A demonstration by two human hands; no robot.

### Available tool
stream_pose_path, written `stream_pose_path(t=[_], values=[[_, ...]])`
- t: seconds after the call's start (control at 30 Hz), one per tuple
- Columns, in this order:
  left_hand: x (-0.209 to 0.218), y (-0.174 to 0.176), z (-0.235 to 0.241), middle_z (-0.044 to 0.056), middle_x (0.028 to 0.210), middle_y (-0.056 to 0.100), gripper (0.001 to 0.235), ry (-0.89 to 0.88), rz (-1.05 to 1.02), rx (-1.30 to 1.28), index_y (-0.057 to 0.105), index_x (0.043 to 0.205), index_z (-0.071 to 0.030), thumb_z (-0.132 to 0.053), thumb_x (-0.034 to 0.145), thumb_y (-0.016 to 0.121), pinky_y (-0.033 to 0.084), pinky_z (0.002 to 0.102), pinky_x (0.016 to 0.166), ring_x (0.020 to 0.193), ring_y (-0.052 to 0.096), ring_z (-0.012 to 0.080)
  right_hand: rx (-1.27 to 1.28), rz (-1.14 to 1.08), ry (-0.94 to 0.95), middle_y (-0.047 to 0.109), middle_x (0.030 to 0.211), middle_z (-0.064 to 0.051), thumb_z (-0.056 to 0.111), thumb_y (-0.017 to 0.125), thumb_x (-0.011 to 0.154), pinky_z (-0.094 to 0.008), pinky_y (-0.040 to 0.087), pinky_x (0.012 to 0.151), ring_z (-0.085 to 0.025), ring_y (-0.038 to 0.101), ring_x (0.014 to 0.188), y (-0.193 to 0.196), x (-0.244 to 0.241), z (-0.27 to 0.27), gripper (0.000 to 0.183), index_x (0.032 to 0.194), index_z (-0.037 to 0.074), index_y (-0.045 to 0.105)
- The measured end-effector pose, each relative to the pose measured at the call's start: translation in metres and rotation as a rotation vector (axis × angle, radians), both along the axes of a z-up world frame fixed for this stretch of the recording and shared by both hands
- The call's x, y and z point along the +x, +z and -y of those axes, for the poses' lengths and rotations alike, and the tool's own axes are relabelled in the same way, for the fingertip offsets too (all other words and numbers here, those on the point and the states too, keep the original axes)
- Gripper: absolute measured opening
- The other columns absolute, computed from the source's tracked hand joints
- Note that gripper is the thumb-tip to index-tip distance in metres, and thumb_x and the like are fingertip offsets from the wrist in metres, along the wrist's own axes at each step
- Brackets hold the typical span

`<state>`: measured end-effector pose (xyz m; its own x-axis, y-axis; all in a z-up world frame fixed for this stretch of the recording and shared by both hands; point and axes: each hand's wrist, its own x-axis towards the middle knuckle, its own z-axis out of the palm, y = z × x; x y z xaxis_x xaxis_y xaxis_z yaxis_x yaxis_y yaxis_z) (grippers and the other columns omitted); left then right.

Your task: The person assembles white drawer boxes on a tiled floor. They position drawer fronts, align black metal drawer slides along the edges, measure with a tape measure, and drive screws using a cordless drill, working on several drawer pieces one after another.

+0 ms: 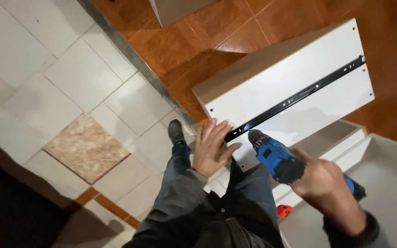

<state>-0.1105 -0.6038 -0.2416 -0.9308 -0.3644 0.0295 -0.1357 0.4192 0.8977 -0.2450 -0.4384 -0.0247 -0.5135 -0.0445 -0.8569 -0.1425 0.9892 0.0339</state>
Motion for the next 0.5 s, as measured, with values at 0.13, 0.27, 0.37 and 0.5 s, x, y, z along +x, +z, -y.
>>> stream_pose_path(t=[0.13,0.27,0.37,0.5], values=[[-0.003,-0.003,0.038,0.007,0.150,0.057,0.053,-0.277,-0.105,-0.134,0.063,0.135,-0.009,-0.035,0.092,0.081,0.026,0.063,0.124,0.149,0.042,0.0314,-0.178,-0.301,-0.065,0.076,0.079,-0.021,0.012,0.075,0.073,-0.040,0.062,0.067,-0.030,0.077,0.070,-0.021,0.064,-0.061,0.058,0.129,0.010,0.065],[-0.017,-0.002,0.060,-0.002,0.144,0.062,0.037,-0.472,-0.131,-0.319,0.072,0.122,-0.017,-0.035,0.090,0.081,0.022,0.065,0.124,0.146,0.045,0.0220,-0.165,-0.326,-0.473,0.079,0.080,-0.018,0.012,0.084,0.075,-0.040,0.062,0.068,-0.025,0.079,0.072,-0.036,0.132,-0.085,0.042,0.115,0.008,0.073],[-0.030,-0.010,0.074,-0.006,0.138,0.064,0.030,-0.546,-0.226,-0.386,0.076,0.119,-0.019,-0.031,0.092,0.081,0.021,0.065,0.126,0.143,0.048,0.0182,-0.179,-0.398,-0.593,0.078,0.078,-0.021,0.020,0.088,0.077,-0.041,0.060,0.068,-0.025,0.081,0.073,-0.054,0.173,-0.087,0.030,0.096,-0.001,0.076],[-0.039,-0.005,0.084,-0.005,0.137,0.065,0.029,-0.700,-0.271,-0.416,0.075,0.117,-0.018,-0.029,0.091,0.082,0.021,0.064,0.126,0.142,0.049,0.0191,-0.200,-0.396,-0.605,0.076,0.077,-0.020,0.025,0.087,0.079,-0.041,0.058,0.067,-0.028,0.077,0.071,-0.059,0.214,-0.072,0.028,0.096,0.004,0.078]])
